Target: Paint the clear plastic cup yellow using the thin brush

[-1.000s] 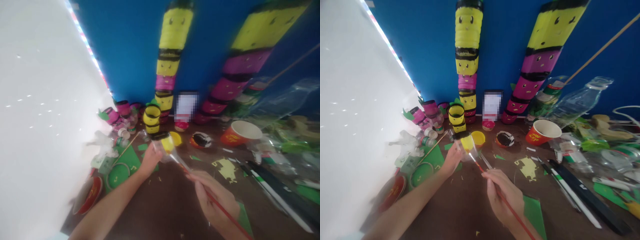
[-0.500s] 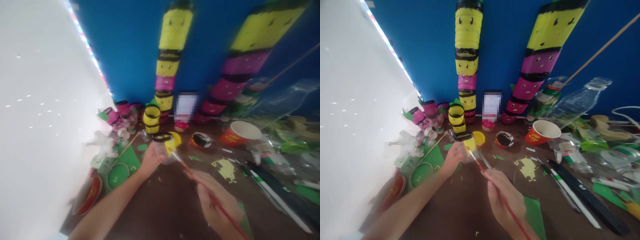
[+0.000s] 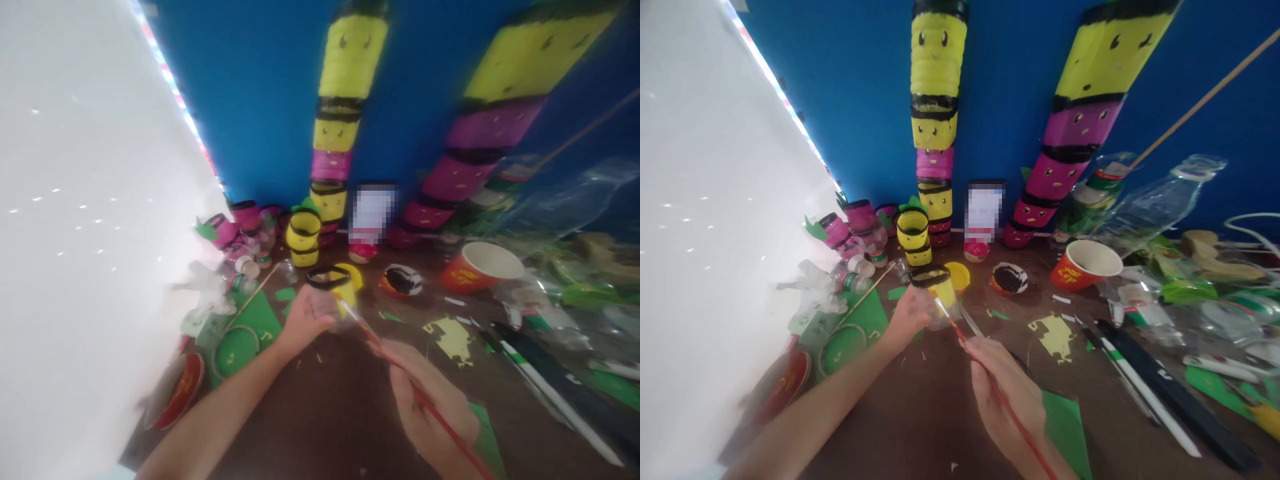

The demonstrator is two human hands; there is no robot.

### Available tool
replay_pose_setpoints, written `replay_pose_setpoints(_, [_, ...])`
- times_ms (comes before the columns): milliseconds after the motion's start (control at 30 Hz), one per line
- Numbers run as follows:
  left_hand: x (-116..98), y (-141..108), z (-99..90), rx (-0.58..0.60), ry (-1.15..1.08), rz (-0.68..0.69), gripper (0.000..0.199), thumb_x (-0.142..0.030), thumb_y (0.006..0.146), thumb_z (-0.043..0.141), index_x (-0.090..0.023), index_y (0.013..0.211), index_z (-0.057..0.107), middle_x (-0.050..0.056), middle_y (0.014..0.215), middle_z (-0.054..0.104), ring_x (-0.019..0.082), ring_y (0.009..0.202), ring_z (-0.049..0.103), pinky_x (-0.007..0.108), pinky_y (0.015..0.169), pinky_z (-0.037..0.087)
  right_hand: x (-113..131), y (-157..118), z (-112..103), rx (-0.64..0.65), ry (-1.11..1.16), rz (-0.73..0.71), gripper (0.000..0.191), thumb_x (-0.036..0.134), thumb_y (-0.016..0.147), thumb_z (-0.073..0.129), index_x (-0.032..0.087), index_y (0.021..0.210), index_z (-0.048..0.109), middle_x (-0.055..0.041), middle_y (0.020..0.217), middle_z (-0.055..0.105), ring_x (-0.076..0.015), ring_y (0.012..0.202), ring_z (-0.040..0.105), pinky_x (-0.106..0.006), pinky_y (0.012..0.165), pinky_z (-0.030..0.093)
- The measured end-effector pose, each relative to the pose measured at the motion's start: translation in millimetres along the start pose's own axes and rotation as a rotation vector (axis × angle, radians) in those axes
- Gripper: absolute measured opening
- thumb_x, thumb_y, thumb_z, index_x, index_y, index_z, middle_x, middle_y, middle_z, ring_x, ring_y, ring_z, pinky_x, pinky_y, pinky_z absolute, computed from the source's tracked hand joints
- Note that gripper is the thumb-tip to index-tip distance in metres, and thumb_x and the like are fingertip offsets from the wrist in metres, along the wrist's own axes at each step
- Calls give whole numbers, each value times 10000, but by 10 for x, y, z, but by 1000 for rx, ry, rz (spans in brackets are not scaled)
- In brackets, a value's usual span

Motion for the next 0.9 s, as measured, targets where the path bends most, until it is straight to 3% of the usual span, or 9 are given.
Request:
replay_pose_setpoints(267, [19,11,4,34,-8,15,642,-433,497,809,-188,1018,526,68,971,644,208,927,613,346,833,470,-22,2,51,23,47,33,207,104,824,468,207,929,615,-30,867,694,-136,810,670,-239,775,563])
replay_pose_setpoints(500, [-71,6,23,-26,23,24,651,-500,449,802,-179,950,538,73,922,668,217,874,635,353,795,490,-3,23,52,65,56,83,222,95,828,452,217,910,618,-19,870,693,-127,813,667,-240,808,548])
replay_pose_setpoints(733, [-64,46,-14,-65,47,93,693,-573,512,741,-188,1044,521,87,999,660,233,930,629,373,840,473,-38,-19,65,83,57,127,206,103,828,460,215,874,627,-12,858,685,-114,780,662,-228,818,533])
replay_pose_setpoints(900, [-3,82,-149,-157,186,169,587,-559,614,686,-187,1043,540,59,978,638,189,909,601,332,834,458,-48,-41,42,78,142,130,212,74,818,456,209,851,616,-14,821,671,-118,772,657,-230,776,540])
Point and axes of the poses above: each hand's wrist, its own y-axis towards the middle knuckle, its own z-axis out of the palm, x = y × z, the point moved 5 cm from there along y, towards the middle knuckle
